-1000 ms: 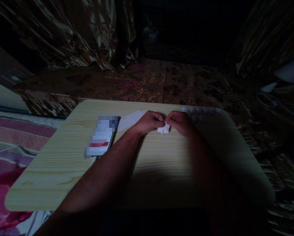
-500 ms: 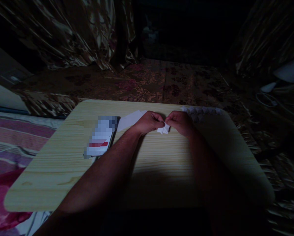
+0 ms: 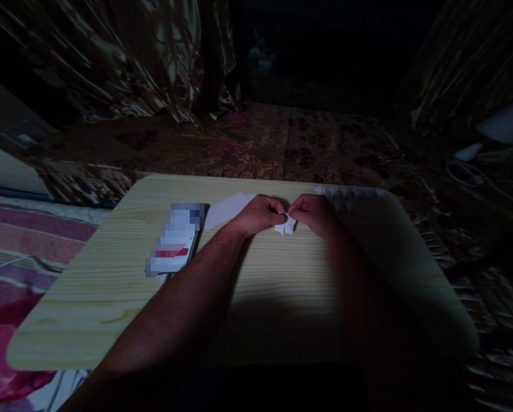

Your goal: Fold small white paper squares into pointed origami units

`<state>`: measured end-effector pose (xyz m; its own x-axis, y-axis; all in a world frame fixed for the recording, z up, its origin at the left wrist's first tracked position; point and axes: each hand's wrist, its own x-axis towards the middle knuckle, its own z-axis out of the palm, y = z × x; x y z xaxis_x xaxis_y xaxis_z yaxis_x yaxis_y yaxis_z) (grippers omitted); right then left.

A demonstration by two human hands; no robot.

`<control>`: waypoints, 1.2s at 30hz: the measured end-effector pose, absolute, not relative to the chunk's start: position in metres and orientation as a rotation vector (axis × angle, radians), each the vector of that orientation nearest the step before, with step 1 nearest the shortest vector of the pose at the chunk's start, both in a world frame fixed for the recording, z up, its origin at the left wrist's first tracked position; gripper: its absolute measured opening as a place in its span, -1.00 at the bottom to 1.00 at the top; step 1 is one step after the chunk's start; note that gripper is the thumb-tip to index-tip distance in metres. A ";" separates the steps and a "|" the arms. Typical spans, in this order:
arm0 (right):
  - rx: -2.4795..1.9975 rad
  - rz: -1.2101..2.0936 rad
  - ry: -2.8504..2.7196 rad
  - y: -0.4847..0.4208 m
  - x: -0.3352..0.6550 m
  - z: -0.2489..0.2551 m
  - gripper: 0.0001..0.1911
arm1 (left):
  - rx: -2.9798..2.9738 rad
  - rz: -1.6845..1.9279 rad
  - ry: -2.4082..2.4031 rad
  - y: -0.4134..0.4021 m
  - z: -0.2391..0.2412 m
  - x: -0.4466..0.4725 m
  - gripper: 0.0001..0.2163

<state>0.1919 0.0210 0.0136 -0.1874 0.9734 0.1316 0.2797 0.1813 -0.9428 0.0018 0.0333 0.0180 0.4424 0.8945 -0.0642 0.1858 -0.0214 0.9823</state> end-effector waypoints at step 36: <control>-1.134 1.003 -1.521 0.026 0.184 0.007 -0.83 | 1.546 0.913 1.041 0.031 0.010 0.013 -0.81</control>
<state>0.1836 0.0262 0.0067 -0.1127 0.9704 0.2135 0.1859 0.2317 -0.9549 0.0131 0.0310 0.0099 0.3397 0.9393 0.0475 0.1689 -0.1106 0.9794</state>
